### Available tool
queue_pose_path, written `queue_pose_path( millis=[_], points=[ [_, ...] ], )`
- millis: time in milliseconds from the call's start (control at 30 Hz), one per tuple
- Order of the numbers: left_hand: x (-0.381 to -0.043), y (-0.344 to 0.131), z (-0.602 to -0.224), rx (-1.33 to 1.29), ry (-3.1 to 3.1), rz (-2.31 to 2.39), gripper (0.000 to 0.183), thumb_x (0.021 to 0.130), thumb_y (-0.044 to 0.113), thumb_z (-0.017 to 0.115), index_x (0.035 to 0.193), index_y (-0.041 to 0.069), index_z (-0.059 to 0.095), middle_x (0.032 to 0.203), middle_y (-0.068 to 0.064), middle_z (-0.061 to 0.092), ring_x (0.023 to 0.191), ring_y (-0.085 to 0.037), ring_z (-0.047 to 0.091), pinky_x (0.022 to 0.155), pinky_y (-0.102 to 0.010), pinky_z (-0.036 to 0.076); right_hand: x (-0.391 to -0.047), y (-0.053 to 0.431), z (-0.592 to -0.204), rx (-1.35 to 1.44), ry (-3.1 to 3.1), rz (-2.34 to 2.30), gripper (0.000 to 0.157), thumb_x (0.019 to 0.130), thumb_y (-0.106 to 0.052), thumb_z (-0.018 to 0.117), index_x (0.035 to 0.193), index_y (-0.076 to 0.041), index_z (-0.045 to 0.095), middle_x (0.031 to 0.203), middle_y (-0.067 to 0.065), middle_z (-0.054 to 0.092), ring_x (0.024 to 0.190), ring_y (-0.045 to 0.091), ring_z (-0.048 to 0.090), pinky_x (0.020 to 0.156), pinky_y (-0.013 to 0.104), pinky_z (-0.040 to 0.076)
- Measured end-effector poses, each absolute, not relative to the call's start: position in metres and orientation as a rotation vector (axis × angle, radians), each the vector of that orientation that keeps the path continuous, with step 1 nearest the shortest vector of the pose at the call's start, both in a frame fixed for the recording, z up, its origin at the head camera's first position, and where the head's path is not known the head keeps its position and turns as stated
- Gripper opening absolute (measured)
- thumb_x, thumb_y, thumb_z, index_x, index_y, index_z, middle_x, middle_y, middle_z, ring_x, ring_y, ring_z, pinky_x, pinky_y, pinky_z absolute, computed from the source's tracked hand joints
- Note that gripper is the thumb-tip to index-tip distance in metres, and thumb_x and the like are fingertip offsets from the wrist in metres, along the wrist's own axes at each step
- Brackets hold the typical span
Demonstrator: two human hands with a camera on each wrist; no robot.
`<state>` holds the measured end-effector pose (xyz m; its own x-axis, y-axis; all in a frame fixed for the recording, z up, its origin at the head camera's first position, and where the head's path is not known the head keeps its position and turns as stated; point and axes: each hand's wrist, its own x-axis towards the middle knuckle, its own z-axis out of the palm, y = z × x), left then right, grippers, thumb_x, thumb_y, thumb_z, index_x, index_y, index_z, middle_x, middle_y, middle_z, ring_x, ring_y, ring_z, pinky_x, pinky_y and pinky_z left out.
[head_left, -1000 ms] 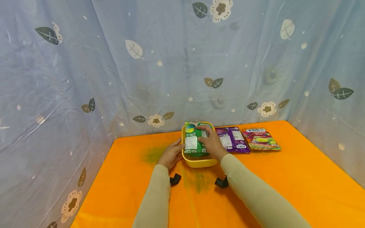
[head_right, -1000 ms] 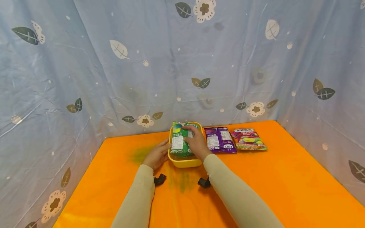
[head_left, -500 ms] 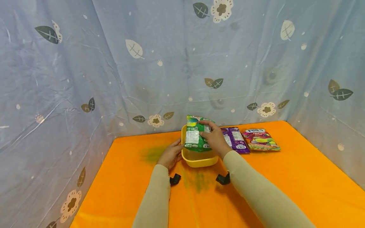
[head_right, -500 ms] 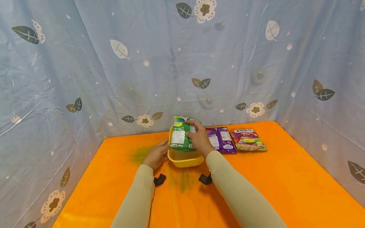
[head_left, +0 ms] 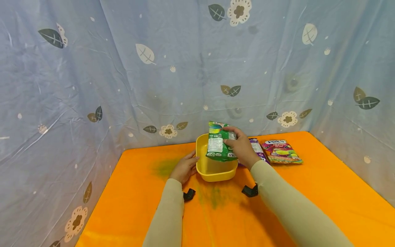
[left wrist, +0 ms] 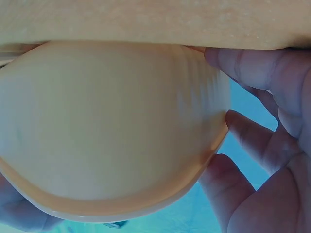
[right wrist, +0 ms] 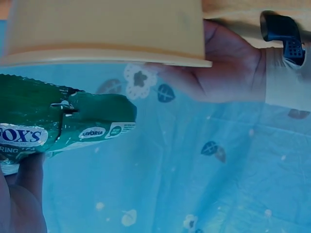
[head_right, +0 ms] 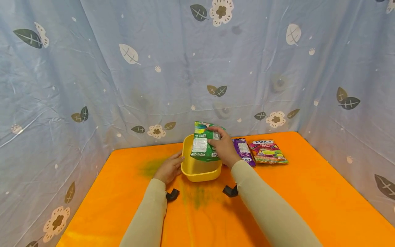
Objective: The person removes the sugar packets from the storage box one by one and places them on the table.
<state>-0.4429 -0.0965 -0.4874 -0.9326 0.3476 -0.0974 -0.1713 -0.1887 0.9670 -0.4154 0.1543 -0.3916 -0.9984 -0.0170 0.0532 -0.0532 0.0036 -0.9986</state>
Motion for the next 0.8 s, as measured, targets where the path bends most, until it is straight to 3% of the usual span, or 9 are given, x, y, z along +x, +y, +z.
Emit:
queue_pose_path(
  millis=[267, 800],
  points=[
    [-0.442, -0.096, -0.487, 0.204, 1.745, 2.183, 0.058, 0.096, 0.026, 0.060, 0.149, 0.024, 0.036, 0.137, -0.008, 0.051, 0.116, -0.022, 0.055, 0.092, -0.041, 0.047, -0.411, 0.186, -0.389, 0.094, -2.233, 2.180, 0.045, 0.096, -0.016, 0.060, 0.136, -0.034, 0.051, 0.129, 0.011, 0.045, 0.100, 0.034, 0.059, 0.076, 0.042, 0.055],
    [-0.442, -0.097, -0.488, 0.201, 1.750, 2.166, 0.059, 0.096, 0.027, 0.059, 0.149, 0.028, 0.035, 0.137, -0.005, 0.051, 0.115, -0.021, 0.057, 0.091, -0.038, 0.048, -0.397, 0.241, -0.396, 0.026, -2.371, 2.079, 0.049, 0.095, -0.023, 0.062, 0.141, -0.031, 0.045, 0.140, 0.011, 0.035, 0.105, 0.033, 0.054, 0.078, 0.036, 0.054]
  ],
)
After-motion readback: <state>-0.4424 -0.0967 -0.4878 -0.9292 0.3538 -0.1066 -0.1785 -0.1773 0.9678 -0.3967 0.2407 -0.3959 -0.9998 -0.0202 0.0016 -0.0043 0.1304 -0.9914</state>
